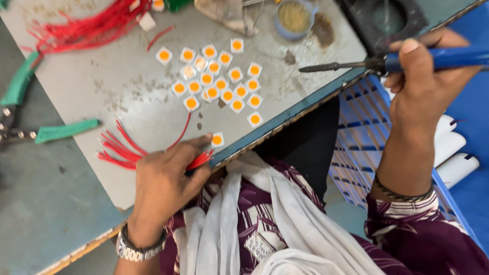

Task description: The person strips red wires, applies flux, and solders them to small square LED modules on a workbench. They use wire cutters, a flux container, and a soldering iron to attach each wire to the LED pads, then place the finished units aside.

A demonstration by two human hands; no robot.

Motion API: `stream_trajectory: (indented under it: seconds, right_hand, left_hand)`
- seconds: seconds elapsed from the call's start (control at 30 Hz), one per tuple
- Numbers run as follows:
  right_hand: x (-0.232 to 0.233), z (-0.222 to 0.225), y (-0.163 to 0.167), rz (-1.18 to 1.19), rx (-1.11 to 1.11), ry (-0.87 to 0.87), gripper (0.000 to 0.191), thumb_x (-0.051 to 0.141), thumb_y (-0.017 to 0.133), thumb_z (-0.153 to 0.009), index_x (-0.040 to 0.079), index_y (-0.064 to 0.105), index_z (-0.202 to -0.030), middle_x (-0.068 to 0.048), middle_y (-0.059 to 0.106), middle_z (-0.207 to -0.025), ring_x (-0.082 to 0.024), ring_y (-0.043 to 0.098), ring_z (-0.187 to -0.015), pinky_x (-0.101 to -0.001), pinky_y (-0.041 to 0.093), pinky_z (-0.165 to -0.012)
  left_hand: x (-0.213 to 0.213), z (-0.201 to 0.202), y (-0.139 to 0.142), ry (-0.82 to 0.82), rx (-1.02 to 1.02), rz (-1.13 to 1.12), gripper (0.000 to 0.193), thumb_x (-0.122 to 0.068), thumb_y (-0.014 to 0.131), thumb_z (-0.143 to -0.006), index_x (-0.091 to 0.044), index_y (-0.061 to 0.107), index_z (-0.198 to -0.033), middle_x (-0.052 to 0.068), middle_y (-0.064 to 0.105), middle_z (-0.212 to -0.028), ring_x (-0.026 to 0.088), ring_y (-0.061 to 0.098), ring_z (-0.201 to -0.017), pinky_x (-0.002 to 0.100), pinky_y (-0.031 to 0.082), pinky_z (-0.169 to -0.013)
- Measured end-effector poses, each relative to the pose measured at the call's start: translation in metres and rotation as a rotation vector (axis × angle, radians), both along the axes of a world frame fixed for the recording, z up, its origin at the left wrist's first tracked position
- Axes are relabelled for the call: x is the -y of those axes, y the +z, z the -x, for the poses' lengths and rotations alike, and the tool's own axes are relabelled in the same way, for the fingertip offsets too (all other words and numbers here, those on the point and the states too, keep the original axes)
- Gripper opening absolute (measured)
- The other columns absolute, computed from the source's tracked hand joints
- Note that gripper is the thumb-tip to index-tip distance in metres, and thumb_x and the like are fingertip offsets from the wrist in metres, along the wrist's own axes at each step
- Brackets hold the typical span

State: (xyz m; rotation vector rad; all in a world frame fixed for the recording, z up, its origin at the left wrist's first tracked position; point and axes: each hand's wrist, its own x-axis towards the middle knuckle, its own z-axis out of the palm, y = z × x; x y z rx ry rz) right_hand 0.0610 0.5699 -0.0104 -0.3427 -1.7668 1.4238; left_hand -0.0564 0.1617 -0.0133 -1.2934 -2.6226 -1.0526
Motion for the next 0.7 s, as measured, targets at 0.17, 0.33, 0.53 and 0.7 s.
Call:
stream_trajectory:
  seconds: [0.17, 0.33, 0.53, 0.7]
  right_hand:
    - [0.002, -0.001, -0.012, 0.037, 0.055, 0.044, 0.017, 0.006, 0.067, -0.113, -0.004, 0.054, -0.114, -0.022, 0.071, -0.097, -0.016, 0.049, -0.052, -0.0244, 0.037, -0.048]
    - [0.005, -0.001, -0.02, 0.006, 0.094, 0.08, 0.014, 0.005, 0.062, -0.114, -0.005, 0.053, -0.11, -0.02, 0.065, -0.094, -0.016, 0.049, -0.053, -0.0255, 0.039, -0.051]
    - [0.009, 0.003, -0.02, -0.062, 0.13, 0.078, 0.018, 0.008, 0.062, -0.115, -0.004, 0.052, -0.106, -0.018, 0.064, -0.091, -0.015, 0.047, -0.051, -0.025, 0.036, -0.053]
    - [0.012, 0.001, -0.019, -0.068, 0.166, 0.103, 0.017, 0.009, 0.06, -0.116, -0.003, 0.052, -0.109, -0.017, 0.065, -0.095, -0.015, 0.048, -0.054, -0.0239, 0.038, -0.052]
  left_hand:
    - [0.003, 0.006, -0.009, -0.006, -0.005, -0.008, 0.016, -0.013, 0.077, -0.077, -0.005, 0.065, -0.084, 0.001, 0.078, -0.11, 0.024, 0.065, -0.06, 0.035, 0.051, -0.056]
    - [0.008, 0.007, -0.013, -0.009, -0.012, -0.007, 0.017, -0.013, 0.078, -0.079, -0.005, 0.064, -0.084, 0.001, 0.078, -0.112, 0.022, 0.065, -0.06, 0.034, 0.05, -0.055]
    - [0.015, 0.008, -0.016, -0.014, -0.007, 0.0, 0.02, -0.016, 0.079, -0.078, -0.005, 0.063, -0.085, -0.001, 0.077, -0.114, 0.022, 0.066, -0.064, 0.035, 0.049, -0.056]
    - [0.019, 0.01, -0.018, -0.02, -0.005, -0.001, 0.022, -0.018, 0.08, -0.079, -0.005, 0.062, -0.085, -0.001, 0.077, -0.116, 0.023, 0.067, -0.066, 0.035, 0.049, -0.057]
